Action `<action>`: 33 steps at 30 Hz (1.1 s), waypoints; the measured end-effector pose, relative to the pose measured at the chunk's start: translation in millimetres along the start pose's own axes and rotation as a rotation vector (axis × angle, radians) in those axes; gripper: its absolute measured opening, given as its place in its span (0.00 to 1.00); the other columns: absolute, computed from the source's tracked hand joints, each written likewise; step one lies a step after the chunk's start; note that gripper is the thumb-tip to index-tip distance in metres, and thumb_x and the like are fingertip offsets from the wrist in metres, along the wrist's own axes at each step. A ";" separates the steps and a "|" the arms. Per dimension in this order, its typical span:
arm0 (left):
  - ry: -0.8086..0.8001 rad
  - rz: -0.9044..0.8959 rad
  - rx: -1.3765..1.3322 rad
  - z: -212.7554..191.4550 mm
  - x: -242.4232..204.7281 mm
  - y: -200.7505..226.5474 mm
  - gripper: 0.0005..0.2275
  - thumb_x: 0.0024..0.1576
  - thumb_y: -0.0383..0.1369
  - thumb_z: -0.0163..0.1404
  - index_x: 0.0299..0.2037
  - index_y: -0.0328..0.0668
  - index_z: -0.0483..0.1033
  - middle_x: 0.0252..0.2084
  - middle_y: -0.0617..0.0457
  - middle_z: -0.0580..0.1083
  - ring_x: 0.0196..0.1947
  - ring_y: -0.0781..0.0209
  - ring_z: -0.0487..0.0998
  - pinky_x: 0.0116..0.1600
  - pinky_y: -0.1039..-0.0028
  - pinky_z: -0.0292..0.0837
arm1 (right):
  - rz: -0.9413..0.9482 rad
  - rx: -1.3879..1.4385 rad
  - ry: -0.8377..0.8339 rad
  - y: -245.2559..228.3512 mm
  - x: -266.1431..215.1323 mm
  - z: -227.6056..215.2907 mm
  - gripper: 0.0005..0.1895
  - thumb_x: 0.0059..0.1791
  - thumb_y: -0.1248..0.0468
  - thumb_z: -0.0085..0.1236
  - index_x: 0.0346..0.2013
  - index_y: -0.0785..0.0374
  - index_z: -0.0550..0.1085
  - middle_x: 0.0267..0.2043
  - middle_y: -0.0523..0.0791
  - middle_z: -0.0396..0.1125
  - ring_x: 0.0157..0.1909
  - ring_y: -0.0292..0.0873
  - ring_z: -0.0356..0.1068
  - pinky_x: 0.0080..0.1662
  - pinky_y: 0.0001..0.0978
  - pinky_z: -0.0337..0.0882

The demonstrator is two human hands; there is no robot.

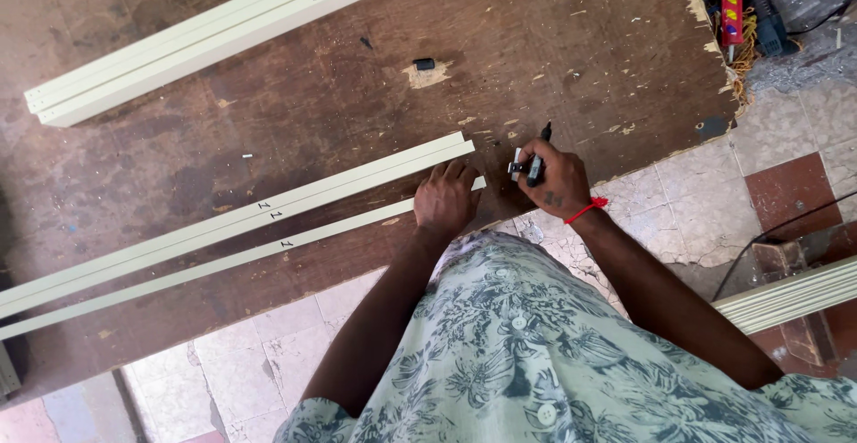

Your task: The person uses a small metal square and a black marker to mark multiple white plastic moldings on a wooden workbench. They repeatedly align the square at the end of each molding, make a mark, and then move the molding aside to process the next one in a batch.

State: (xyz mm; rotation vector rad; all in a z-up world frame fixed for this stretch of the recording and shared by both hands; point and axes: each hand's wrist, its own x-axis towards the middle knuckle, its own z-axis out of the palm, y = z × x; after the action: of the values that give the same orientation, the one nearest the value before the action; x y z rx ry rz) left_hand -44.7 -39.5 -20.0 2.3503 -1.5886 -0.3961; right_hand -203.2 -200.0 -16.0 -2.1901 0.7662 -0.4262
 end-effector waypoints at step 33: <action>0.098 -0.001 -0.397 -6.4 -3.0 -19.5 0.12 0.50 0.33 0.61 0.43 0.42 0.83 0.40 0.48 0.81 0.40 0.52 0.83 0.47 0.62 0.81 | 0.019 0.240 -0.020 -43.8 -10.0 13.9 0.10 0.52 0.61 0.62 0.40 0.67 0.79 0.23 0.42 0.71 0.25 0.32 0.67 0.29 0.26 0.65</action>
State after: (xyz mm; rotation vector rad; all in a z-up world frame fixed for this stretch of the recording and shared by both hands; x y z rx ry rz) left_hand -26.7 -29.2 -21.1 2.0360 -1.3223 -0.5327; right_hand -186.7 -162.6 7.5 -1.9589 0.6869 -0.4608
